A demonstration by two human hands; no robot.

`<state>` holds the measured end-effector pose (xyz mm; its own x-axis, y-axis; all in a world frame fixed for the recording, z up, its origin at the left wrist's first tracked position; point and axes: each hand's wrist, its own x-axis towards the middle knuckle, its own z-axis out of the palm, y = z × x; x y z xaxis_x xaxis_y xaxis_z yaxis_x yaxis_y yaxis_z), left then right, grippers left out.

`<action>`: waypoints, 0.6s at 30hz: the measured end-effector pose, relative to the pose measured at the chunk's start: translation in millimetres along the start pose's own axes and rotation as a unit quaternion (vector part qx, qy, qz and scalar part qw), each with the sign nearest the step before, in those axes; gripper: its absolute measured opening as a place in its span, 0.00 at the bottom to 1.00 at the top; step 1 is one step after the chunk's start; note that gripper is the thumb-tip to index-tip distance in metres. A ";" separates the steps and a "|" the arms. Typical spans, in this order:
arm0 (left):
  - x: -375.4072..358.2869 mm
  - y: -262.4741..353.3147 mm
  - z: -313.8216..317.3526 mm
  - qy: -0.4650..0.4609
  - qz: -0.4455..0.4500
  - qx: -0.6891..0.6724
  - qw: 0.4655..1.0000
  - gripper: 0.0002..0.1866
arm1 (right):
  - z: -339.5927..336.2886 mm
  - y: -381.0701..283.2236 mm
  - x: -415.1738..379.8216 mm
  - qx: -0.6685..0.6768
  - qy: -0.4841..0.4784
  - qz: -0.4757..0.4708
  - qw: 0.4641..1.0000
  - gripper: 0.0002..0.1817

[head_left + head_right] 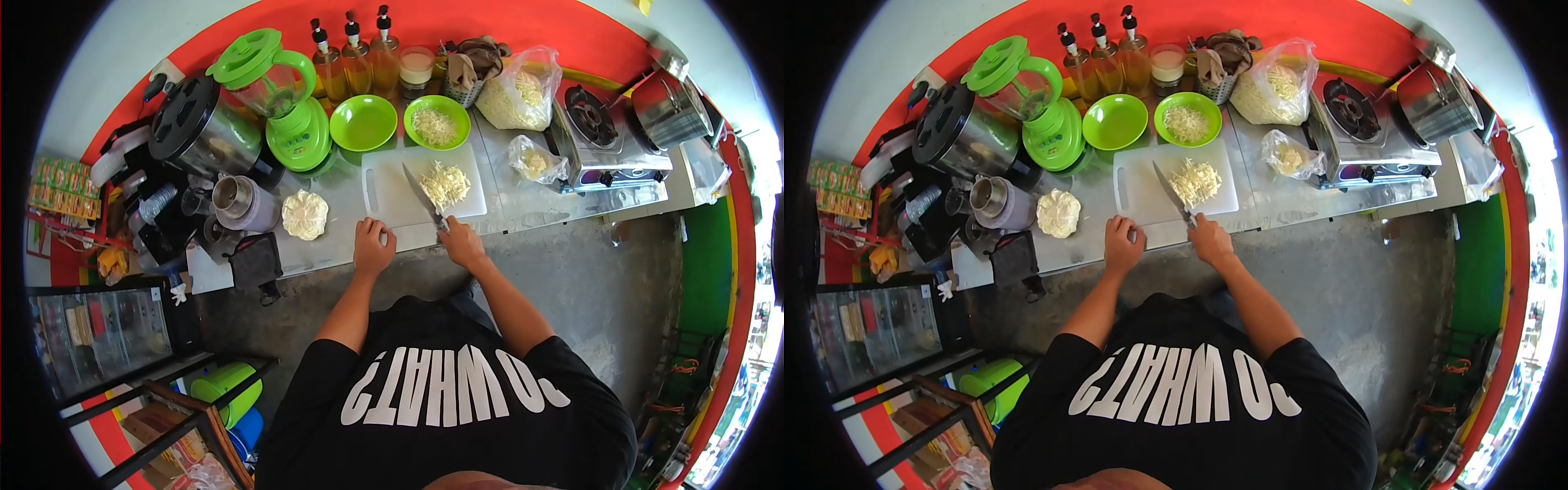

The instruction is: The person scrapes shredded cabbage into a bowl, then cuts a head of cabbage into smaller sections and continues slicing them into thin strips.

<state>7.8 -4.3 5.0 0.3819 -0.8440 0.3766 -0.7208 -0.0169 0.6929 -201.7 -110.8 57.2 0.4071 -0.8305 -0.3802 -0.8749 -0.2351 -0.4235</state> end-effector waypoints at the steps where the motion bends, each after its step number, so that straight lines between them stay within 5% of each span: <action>1: 0.3 1.2 0.5 0.001 -0.006 0.004 1.000 0.08 | -5.1 5.8 1.5 0.005 0.002 0.003 1.000 0.21; 6: 2.0 -1.0 3.5 -0.002 0.003 0.020 1.000 0.07 | -10.7 26.8 5.2 0.025 0.049 -0.014 0.998 0.20; 11: 10.9 1.7 13.4 0.141 -0.157 0.007 0.977 0.16 | -29.2 36.2 0.1 0.110 0.085 -0.071 0.988 0.16; 14: 10.4 -15.2 23.7 0.148 -0.203 0.019 0.968 0.14 | -39.3 51.5 -3.2 0.143 0.122 -0.071 0.980 0.13; 18: 20.9 2.0 29.9 0.133 -0.172 0.135 0.967 0.13 | -56.4 88.6 -0.1 0.158 0.181 -0.055 0.969 0.12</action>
<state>-2.9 -38.0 -4.0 0.7354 -0.5965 0.3215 -0.6355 -0.4423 0.6329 -294.0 -160.0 66.1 0.3247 -0.9454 -0.0285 -0.6840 -0.2139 -0.6975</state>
